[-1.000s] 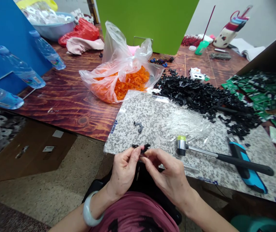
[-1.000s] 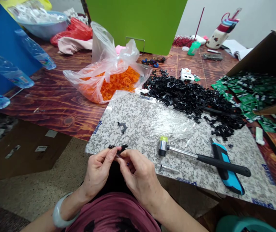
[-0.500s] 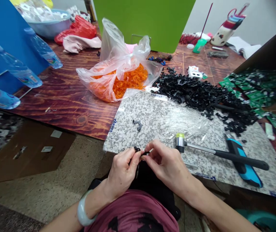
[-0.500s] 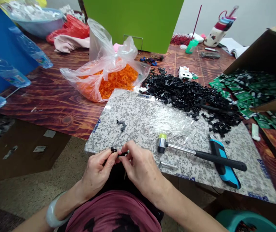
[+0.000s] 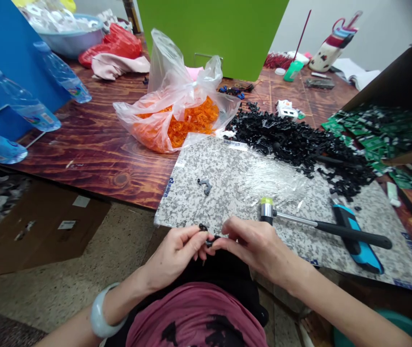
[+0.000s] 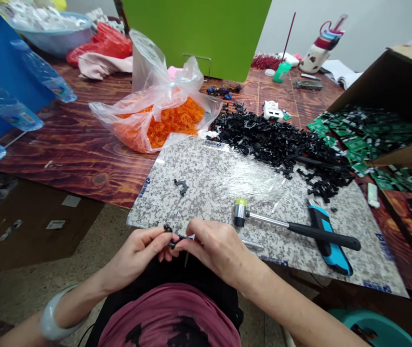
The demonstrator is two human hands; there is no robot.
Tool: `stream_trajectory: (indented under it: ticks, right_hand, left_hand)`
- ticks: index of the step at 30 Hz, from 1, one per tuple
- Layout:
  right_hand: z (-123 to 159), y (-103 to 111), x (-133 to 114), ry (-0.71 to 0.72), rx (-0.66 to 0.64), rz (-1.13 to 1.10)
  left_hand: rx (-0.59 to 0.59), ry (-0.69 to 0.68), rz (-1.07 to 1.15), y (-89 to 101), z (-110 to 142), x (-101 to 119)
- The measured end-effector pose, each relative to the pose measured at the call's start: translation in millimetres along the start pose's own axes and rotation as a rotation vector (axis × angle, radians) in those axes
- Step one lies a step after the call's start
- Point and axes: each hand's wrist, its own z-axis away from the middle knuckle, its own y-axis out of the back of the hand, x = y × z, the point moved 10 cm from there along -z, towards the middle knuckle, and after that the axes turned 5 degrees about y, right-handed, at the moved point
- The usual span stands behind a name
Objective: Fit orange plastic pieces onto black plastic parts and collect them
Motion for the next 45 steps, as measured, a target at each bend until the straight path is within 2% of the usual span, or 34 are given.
stream_trajectory:
  ticks: [4, 12, 16, 20, 24, 27, 29, 32, 34, 36, 37, 39, 42, 45]
  right_hand:
    - [1.9, 5.4, 11.6, -0.048, 0.124, -0.058]
    - [-1.0, -5.3, 16.7, -0.205, 0.100, -0.237]
    - [-3.1, -10.9, 15.5, -0.235, 0.081, -0.329]
    - [-1.5, -26.1, 25.0, -0.360, 0.086, -0.589]
    - [0.3, -43.8, 32.8, -0.491, 0.198, -0.852]
    - [-0.6, -52.8, 30.5, -0.511, 0.246, -0.960]
    - [-1.6, -52.4, 28.3, -0.502, 0.230, -0.949]
    - [-2.5, -30.8, 30.9, -0.476, 0.255, -0.727]
    - [-6.6, -13.0, 29.3, -0.425, 0.271, -0.568]
    - [-14.6, -6.5, 22.2, -0.346, 0.225, -0.500]
    - [-18.7, -7.6, 18.0, -0.310, 0.188, -0.503]
    - [-23.9, -14.5, 12.0, -0.271, 0.126, -0.569]
    - [-23.9, -24.1, 11.2, -0.288, 0.118, -0.699]
    - [-19.9, -28.3, 12.3, -0.305, 0.139, -0.704]
  left_hand:
    - [0.065, 0.043, 0.197, 7.1, -6.2, -11.2]
    - [0.122, 0.047, 0.223, 17.4, -6.9, -17.6]
    - [0.106, 0.033, 0.237, 18.3, -5.5, -17.2]
    - [0.130, 0.032, 0.355, 20.7, -4.5, -21.2]
    - [0.244, 0.012, 0.440, 25.9, -1.3, -25.8]
    - [0.317, -0.026, 0.397, 28.1, 2.2, -22.1]
    - [0.355, -0.065, 0.341, 31.4, 4.6, -15.4]
    - [0.334, -0.102, 0.227, 33.6, 5.6, -4.3]
    - [0.226, -0.106, 0.157, 27.1, 3.6, 0.9]
    - [0.091, -0.101, 0.143, 16.7, 2.3, 2.9]
    - [0.044, -0.094, 0.157, 12.7, 2.3, 2.7]
    - [0.026, -0.081, 0.213, 10.7, 2.9, 0.4]
    - [0.094, -0.048, 0.301, 13.6, 4.0, -8.6]
    - [0.123, 0.012, 0.392, 11.4, 4.8, -20.6]
